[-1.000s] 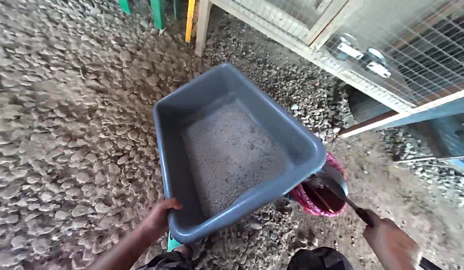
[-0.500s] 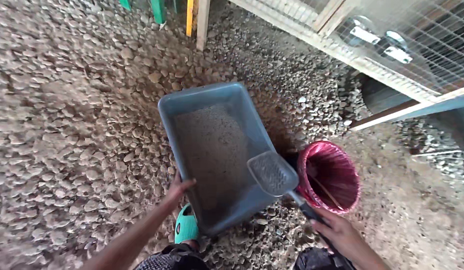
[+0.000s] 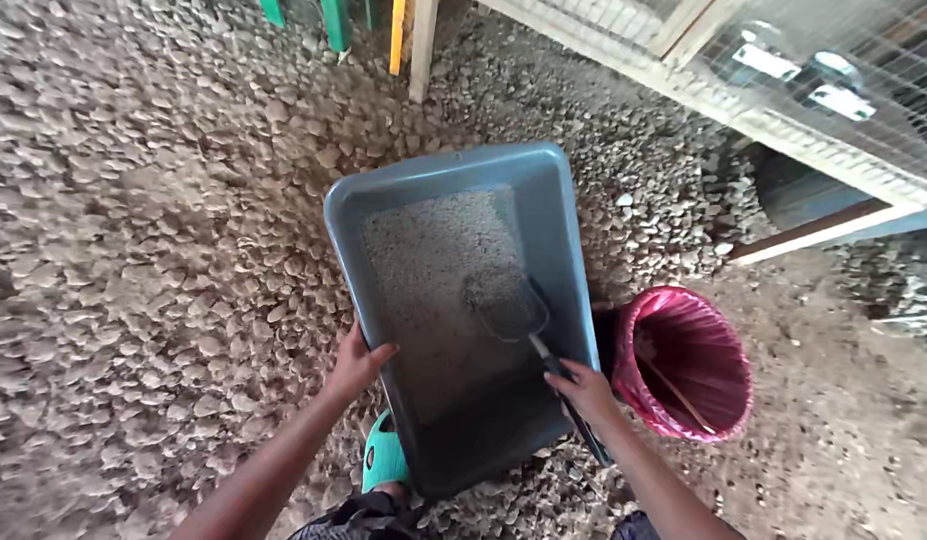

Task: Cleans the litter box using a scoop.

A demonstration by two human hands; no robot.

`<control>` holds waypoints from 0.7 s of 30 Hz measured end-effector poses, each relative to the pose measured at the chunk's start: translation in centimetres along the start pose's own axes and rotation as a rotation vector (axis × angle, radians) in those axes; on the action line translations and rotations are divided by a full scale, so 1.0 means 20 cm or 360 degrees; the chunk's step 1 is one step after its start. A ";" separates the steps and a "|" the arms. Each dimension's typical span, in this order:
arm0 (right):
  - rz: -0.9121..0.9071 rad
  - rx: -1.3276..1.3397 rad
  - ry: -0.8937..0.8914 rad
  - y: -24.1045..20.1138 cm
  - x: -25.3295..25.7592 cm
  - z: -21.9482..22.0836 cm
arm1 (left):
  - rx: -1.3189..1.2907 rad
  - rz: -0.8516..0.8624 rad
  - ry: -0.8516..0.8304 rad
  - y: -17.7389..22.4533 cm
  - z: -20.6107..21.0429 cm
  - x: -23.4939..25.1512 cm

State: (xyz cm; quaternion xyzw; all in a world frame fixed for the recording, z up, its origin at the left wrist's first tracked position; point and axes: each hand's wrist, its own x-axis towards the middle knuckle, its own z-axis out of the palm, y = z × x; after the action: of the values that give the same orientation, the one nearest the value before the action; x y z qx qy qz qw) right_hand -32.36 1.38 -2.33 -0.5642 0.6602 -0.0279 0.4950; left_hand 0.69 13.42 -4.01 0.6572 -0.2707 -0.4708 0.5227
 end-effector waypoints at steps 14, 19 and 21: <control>-0.0565 0.0058 0.0270 -0.04 0.13 0.10 | -0.0065 -0.0345 0.0060 -0.26 -0.04 0.32; -0.0252 -0.0394 0.0063 0.04 0.03 -0.21 | -0.0135 -0.0516 0.0066 -0.42 0.11 -0.09; -0.0152 -0.0566 -0.0059 0.06 0.02 -0.33 | -0.0122 -0.0482 0.0012 -0.49 0.17 -0.24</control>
State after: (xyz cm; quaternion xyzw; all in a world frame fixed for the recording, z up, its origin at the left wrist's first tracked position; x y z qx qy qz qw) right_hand -37.68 -1.92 0.20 -0.6738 0.6181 0.0762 0.3976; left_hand -5.68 19.07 -11.68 0.6718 -0.1483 -0.5518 0.4713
